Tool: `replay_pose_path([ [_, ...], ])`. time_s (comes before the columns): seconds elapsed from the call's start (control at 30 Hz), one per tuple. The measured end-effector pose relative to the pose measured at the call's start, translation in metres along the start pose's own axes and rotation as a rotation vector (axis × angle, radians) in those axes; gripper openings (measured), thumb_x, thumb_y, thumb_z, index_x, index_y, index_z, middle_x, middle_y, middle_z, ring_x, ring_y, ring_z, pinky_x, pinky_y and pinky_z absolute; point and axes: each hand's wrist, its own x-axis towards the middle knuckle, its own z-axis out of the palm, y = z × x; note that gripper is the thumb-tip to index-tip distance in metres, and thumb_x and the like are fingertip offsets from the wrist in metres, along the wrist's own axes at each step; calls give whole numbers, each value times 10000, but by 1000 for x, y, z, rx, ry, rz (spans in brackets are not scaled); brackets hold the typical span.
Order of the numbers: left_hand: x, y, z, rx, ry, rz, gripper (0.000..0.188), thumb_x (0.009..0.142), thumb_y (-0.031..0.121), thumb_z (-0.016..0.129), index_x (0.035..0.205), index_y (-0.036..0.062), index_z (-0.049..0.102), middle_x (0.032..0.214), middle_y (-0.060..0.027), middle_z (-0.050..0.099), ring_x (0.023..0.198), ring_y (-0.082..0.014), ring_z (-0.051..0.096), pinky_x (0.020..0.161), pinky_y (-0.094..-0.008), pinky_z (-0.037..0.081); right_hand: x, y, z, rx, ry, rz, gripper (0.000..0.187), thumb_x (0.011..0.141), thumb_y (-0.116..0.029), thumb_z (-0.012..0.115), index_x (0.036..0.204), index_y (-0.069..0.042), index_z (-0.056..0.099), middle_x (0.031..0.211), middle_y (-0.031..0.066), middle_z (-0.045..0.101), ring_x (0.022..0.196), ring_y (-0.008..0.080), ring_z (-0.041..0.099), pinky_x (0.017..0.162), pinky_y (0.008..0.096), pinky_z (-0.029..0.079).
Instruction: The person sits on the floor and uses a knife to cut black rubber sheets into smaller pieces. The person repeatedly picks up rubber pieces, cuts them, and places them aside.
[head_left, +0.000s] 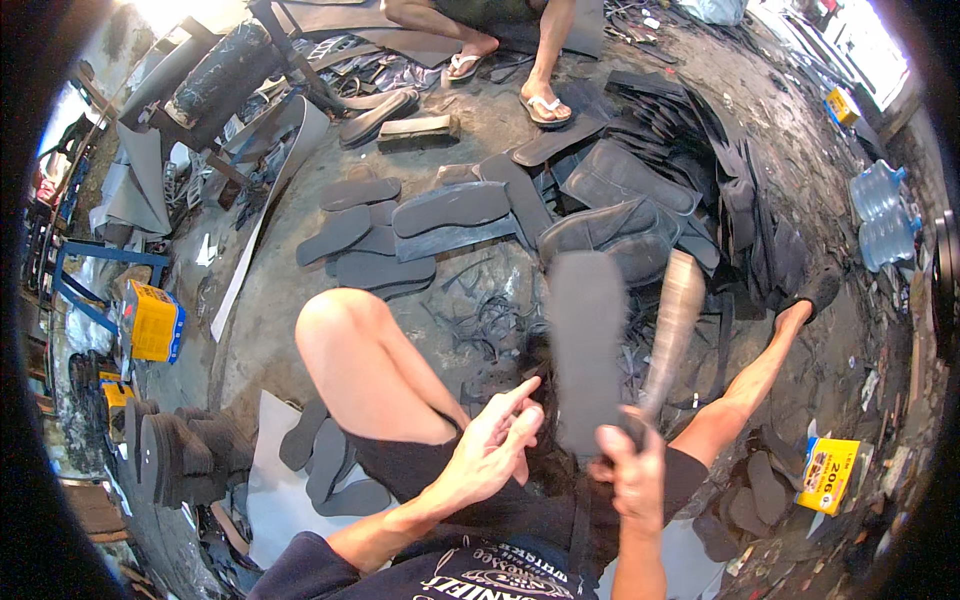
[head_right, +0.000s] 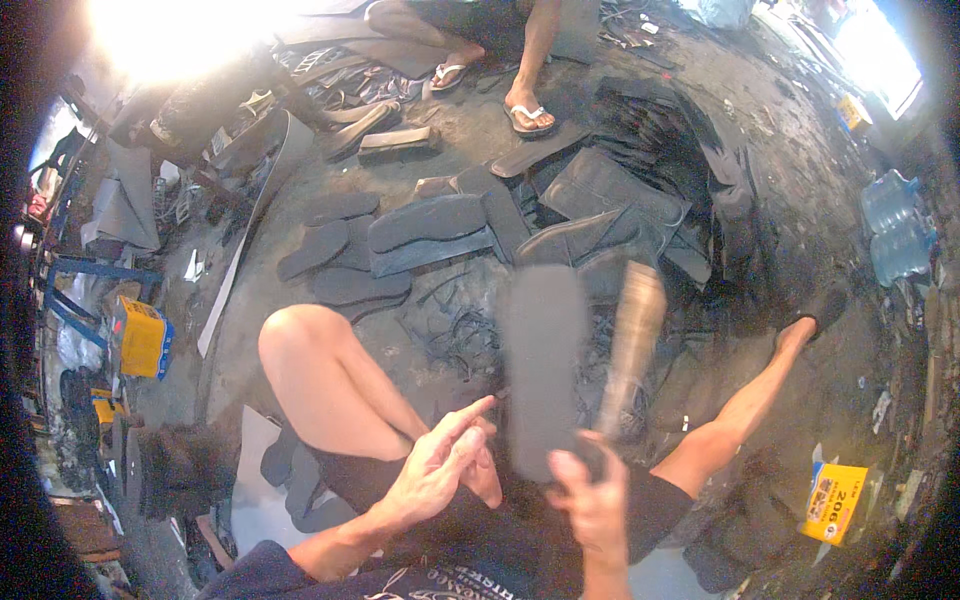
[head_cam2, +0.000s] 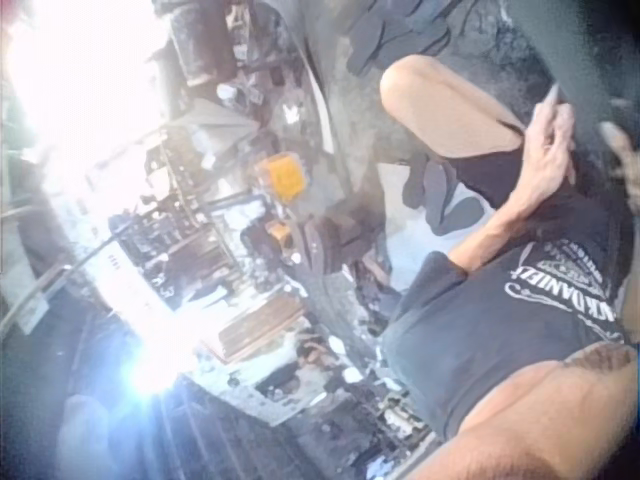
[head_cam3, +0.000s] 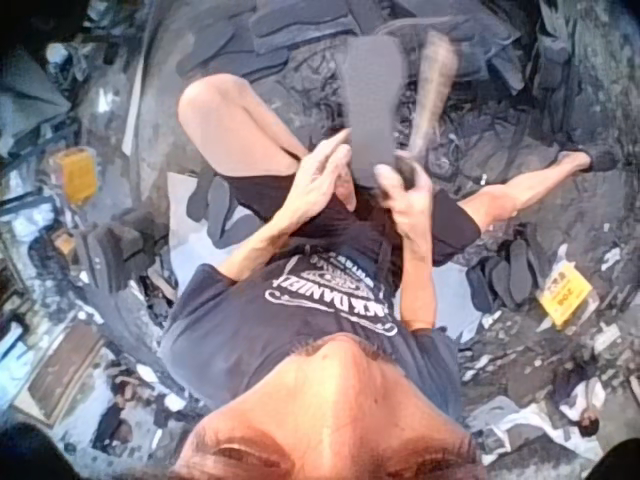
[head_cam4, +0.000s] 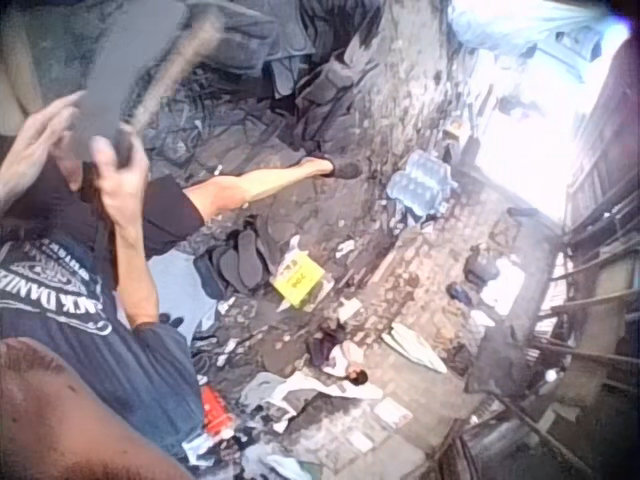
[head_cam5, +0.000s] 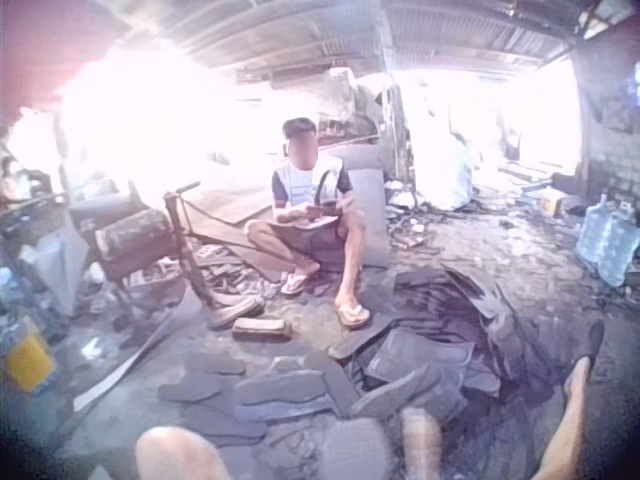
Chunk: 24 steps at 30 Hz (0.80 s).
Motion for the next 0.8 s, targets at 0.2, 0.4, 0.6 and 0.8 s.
replay_pose_path([
  [0.2, 29, 131, -72, 407, -89, 444, 424, 975, 105, 805, 1380, 32, 702, 1228, -58, 693, 966, -101, 655, 879, -275, 541, -3, 28, -191, 379, 661, -215, 459, 1061, -385, 706, 1315, -26, 573, 990, 66, 612, 615, 119, 499, 533, 297, 431],
  [0.4, 186, 222, -210, 645, 337, 645, 320, 1021, 166, 763, 1319, 60, 723, 1063, -27, 738, 975, -98, 655, 876, -285, 540, 2, 166, -368, 526, 1173, -273, 448, 1061, -460, 699, 1274, -70, 647, 1020, 38, 633, 605, 81, 414, 539, 261, 413],
  [0.6, 399, 171, -379, 1347, 606, 252, 989, 753, 88, 842, 1638, 178, 409, 1613, -192, 510, 1479, -444, 476, 1238, -541, 409, 49, 177, -315, 247, 1362, -33, 363, 976, -347, 731, 998, 15, 760, 901, 96, 761, 682, 229, 653, 618, 378, 529],
  [0.8, 541, 155, -399, 1633, 633, 82, 1246, 702, -64, 845, 1737, 222, 212, 1781, -61, 296, 1622, -373, 292, 1263, -705, 302, 19, 116, -296, -358, 1579, 54, 456, 972, -421, 768, 946, 34, 778, 881, 111, 774, 774, 226, 706, 704, 395, 570],
])
